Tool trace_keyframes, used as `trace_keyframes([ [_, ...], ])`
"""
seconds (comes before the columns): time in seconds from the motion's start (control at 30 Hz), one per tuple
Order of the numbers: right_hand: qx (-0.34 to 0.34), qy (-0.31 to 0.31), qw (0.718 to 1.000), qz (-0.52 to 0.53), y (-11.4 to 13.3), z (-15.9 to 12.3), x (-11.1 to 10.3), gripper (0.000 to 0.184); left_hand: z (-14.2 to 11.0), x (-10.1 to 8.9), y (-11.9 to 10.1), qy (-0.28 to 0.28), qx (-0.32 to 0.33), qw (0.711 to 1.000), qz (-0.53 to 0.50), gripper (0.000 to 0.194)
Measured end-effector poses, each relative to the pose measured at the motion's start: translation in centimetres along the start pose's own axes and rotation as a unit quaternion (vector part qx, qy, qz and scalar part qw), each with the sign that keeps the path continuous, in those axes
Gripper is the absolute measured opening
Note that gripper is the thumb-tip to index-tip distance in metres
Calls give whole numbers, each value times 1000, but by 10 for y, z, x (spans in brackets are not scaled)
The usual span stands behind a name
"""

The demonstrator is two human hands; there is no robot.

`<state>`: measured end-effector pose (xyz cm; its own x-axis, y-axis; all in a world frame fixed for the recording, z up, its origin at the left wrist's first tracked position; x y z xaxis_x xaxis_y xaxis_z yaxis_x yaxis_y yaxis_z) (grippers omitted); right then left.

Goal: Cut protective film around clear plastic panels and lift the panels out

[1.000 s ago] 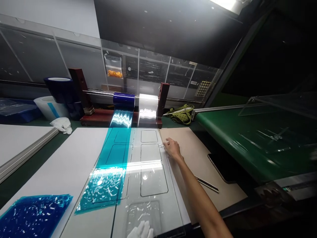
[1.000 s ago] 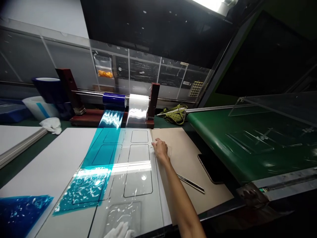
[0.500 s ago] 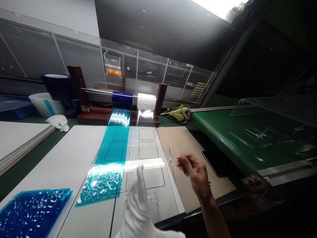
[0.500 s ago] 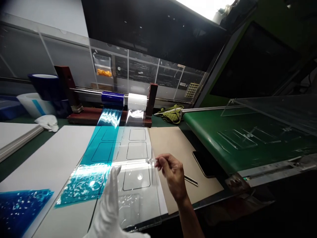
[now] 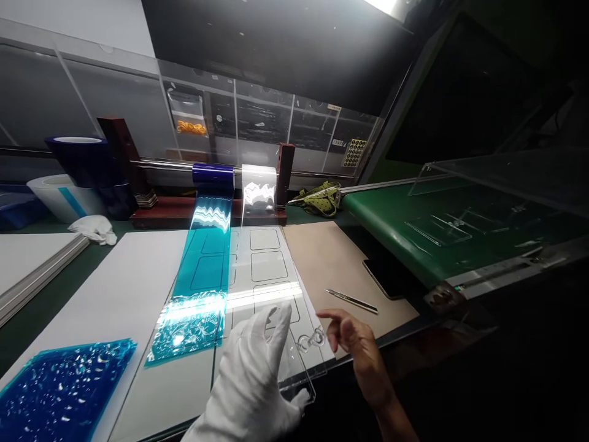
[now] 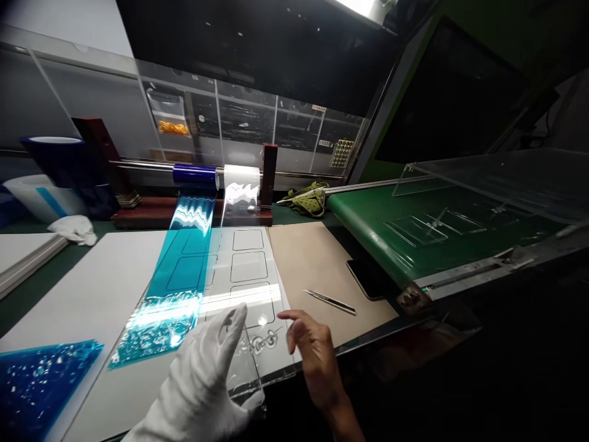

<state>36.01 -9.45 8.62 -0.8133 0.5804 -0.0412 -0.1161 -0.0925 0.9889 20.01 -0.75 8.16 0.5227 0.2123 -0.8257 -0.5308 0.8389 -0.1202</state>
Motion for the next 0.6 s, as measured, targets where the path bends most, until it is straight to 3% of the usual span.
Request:
trace_keyframes([
  [0.07, 30, 68, 997, -14, 3, -1, 12, 45, 3, -3, -1, 35, -11, 998, 59, 106],
  [0.13, 36, 91, 994, -41, 5, 0, 22, 41, 4, -4, -3, 57, -6, 994, 92, 98],
  [0.23, -31, 83, 984, -157, 12, 0, 31, 35, 6, -5, -3, 73, 6, 990, 117, 92],
  [0.3, -117, 76, 949, -283, 20, -3, 37, 31, 9, -6, -4, 87, 13, 987, 133, 90],
  [0.43, -256, 56, 843, -469, 37, -15, 48, 32, 16, -11, -12, 139, 13, 973, 185, 86],
  [0.5, -280, 50, 821, -495, 40, -21, 52, 32, 15, -12, -17, 154, 16, 966, 206, 84],
  [0.6, -286, 57, 821, -491, 39, -29, 57, 30, 10, -6, -21, 153, 5, 967, 203, 83],
])
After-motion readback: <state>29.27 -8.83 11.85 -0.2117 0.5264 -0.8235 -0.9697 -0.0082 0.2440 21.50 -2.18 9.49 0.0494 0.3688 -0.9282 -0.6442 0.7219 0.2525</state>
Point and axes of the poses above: each hand's wrist, its own z-axis towards the middle knuckle, its own x-axis out of the palm, y = z × x, the point moved 3 cm from there along z, towards the middle knuckle, and after that the axes turned 10 degrees about z, right-handed, at the moved point
